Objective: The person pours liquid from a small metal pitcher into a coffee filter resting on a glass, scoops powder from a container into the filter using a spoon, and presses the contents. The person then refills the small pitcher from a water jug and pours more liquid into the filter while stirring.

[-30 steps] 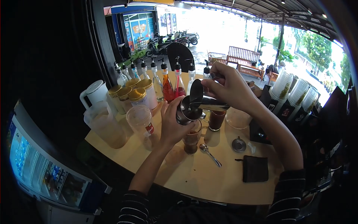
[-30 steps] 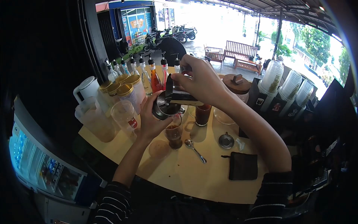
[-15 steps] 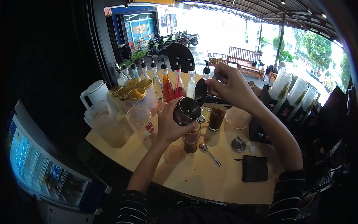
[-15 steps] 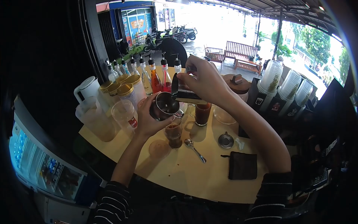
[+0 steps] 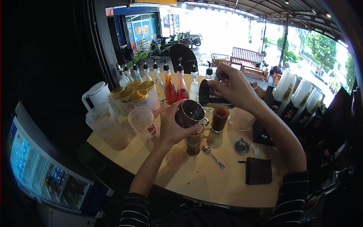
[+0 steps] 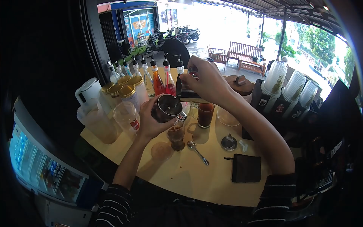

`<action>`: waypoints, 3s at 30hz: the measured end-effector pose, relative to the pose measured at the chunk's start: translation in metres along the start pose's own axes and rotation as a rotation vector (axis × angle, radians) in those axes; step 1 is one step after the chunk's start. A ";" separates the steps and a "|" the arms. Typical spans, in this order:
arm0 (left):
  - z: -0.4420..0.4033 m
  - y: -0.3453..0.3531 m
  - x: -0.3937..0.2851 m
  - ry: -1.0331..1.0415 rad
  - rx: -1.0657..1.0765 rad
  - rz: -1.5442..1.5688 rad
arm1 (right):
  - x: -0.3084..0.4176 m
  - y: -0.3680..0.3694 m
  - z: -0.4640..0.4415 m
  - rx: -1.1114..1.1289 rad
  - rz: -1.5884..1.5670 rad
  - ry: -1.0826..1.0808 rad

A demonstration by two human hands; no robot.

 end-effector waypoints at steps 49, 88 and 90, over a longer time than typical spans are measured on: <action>-0.026 0.003 0.023 -0.322 0.181 0.595 | -0.170 0.120 0.248 -0.317 -0.719 0.709; 0.005 0.006 -0.034 0.171 0.120 0.283 | -0.160 0.167 0.271 -0.375 -0.727 0.631; 0.005 0.008 -0.034 0.207 0.119 0.291 | -0.160 0.166 0.271 -0.360 -0.666 0.625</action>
Point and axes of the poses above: each hand's wrist, its own z-axis away from the middle knuckle, its own y-axis out of the palm, x = y × z, the point moved 10 cm from there along -z, towards the middle knuckle, and after that the axes turned 14 degrees about z, right-handed, at the moved point
